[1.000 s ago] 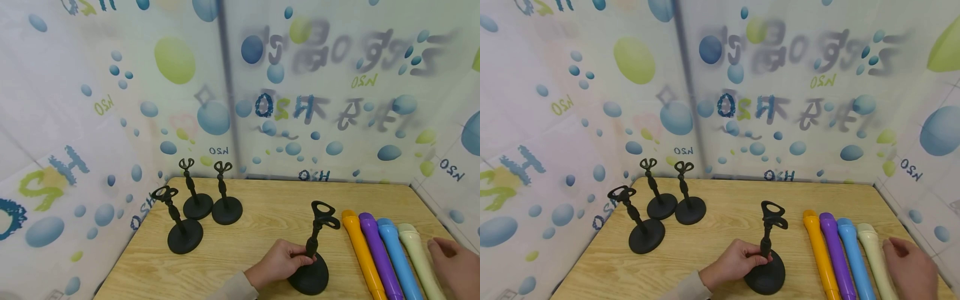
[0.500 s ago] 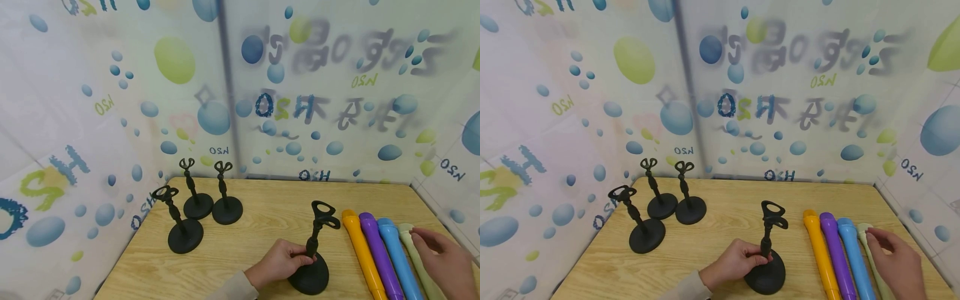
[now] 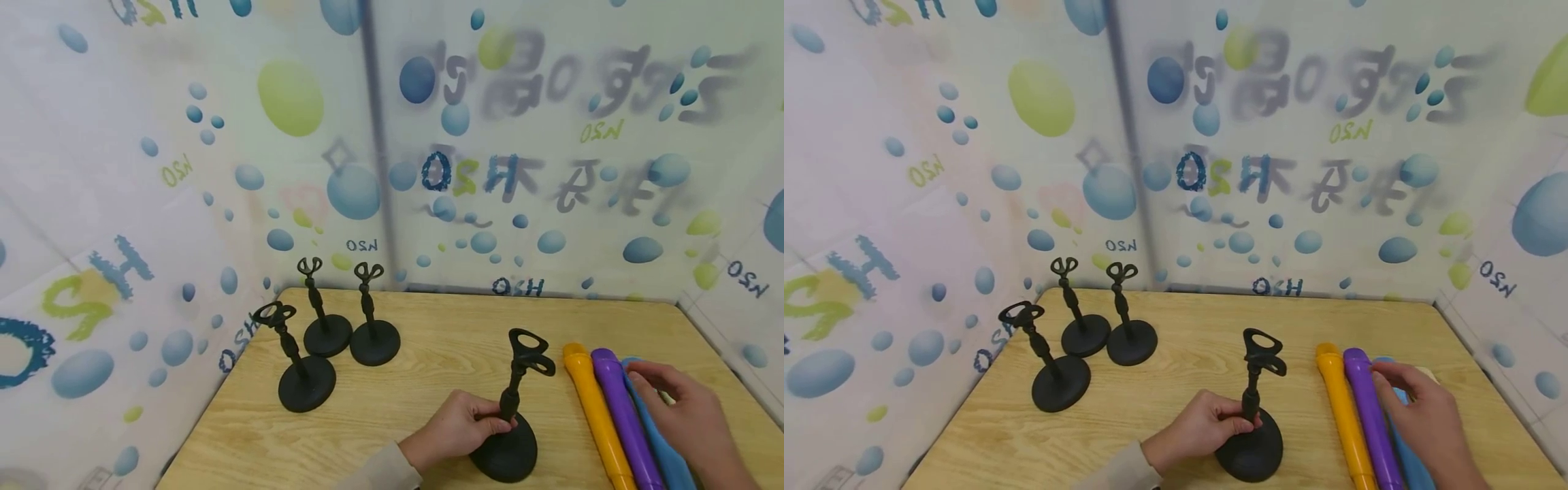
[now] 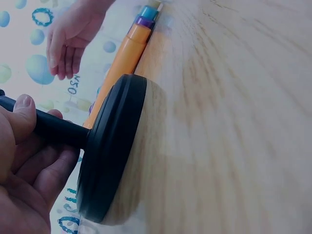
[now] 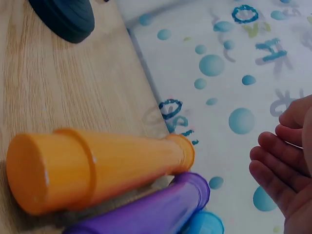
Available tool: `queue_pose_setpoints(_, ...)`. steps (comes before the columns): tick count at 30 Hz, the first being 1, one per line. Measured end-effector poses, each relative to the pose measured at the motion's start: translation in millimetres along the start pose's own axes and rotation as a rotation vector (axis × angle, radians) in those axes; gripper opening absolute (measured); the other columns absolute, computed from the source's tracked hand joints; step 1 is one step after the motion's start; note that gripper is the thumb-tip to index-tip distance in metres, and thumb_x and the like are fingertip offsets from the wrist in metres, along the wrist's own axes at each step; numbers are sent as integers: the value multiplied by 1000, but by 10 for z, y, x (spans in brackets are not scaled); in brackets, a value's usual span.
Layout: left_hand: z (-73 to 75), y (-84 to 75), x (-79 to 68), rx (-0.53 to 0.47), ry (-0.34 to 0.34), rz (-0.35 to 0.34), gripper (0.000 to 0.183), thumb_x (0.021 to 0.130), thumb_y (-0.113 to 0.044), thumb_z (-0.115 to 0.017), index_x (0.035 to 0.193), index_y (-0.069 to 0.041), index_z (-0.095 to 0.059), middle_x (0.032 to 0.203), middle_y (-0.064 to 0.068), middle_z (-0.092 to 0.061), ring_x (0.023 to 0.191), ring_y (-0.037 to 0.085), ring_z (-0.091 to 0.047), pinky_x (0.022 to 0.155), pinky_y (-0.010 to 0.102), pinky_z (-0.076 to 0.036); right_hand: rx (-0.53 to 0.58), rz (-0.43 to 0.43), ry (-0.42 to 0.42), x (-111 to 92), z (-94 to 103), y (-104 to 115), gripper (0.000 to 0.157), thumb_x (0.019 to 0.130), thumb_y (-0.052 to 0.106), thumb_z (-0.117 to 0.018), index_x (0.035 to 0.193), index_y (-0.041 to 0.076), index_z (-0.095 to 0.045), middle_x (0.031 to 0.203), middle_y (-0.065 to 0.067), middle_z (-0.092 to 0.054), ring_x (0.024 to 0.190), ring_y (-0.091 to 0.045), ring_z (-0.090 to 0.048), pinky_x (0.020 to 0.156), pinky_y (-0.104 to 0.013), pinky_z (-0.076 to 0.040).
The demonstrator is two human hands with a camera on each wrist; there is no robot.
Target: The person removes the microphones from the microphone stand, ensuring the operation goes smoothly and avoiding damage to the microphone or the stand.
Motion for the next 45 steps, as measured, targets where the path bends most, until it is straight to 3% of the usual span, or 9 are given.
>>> queue_pose_setpoints(1, 0, 2, -2, -1, 2, 0, 22, 102, -13, -75, 119, -1, -82, 109, 3, -84, 107, -5, -72, 93, 14, -57, 2, 13, 4, -8, -11, 19, 26, 106, 21, -70, 125, 3, -76, 97, 51, -47, 87, 35, -39, 67, 0, -38)
queue_pose_setpoints(2, 0, 6, -5, -2, 2, 0, 22, 102, -13, -74, 119, -1, -82, 109, 3, -84, 107, -5, -72, 92, 14, -57, 8, 32, 11, -13, -20, 40, 25, 106, 20, -71, 124, 4, -77, 97, 52, -48, 88, 35, -40, 68, 0, -39)
queue_pose_setpoints(9, 12, 25, -24, -3, -5, 6, 21, 102, -12, -74, 118, -1, -83, 109, 3, -84, 106, -3, -74, 91, 14, -58, 100, 155, 92, -41, -141, 260, 18, 104, 13, -73, 120, 7, -78, 102, 44, -62, 92, 27, -53, 73, -1, -45)
queue_pose_setpoints(13, 19, 22, -35, 6, -9, 8, 21, 102, -12, -75, 117, -1, -83, 109, 4, -85, 107, 0, -75, 91, 14, -58, 163, 176, 161, -62, -248, 396, 18, 108, 11, -67, 122, 5, -77, 106, 39, -66, 94, 21, -60, 74, -4, -51)
queue_pose_setpoints(16, 22, 19, -38, 4, -9, 6, 21, 102, -11, -74, 117, -1, -83, 109, 4, -84, 107, 0, -75, 92, 14, -58, 193, 179, 198, -84, -310, 495, 18, 109, 11, -66, 123, 6, -77, 109, 27, -74, 96, 18, -63, 76, -6, -54)
queue_pose_setpoints(22, 29, 19, -45, 4, -8, 1, 20, 101, -9, -74, 117, 0, -83, 109, 6, -84, 106, 0, -76, 92, 14, -58, 235, 195, 236, -133, -421, 697, 20, 107, 7, -68, 124, 7, -76, 112, 17, -78, 98, 12, -69, 77, -10, -57)
queue_pose_setpoints(28, 50, 45, -52, 11, -18, 14, 21, 102, -14, -74, 117, -2, -83, 108, 4, -85, 106, -2, -75, 93, 14, -57, 282, 187, 311, -181, -548, 852, 21, 106, 7, -69, 126, 7, -75, 116, -6, -81, 98, 8, -70, 80, -15, -60)
queue_pose_setpoints(36, 65, 41, -68, 22, -24, 12, 20, 102, -13, -75, 116, -3, -84, 108, 5, -85, 106, 0, -76, 92, 14, -58, 485, 301, 343, -272, -680, 1044, 21, 106, -3, -64, 124, 2, -73, 118, 17, -79, 104, 5, -73, 83, -14, -60)
queue_pose_setpoints(45, 87, 27, -84, 16, -29, 16, 21, 102, -13, -74, 117, -2, -83, 106, 6, -85, 106, 0, -76, 93, 15, -57, 616, 411, 414, -386, -813, 1163, 33, 104, -11, -60, 135, -2, -69, 127, 20, -74, 113, 3, -71, 91, -13, -57)
Point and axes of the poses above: each hand's wrist, its own x-axis towards the middle knuckle, its own z-axis out of the back of the hand, y = z × x, the point moved 5 cm from there along x, towards the middle knuckle
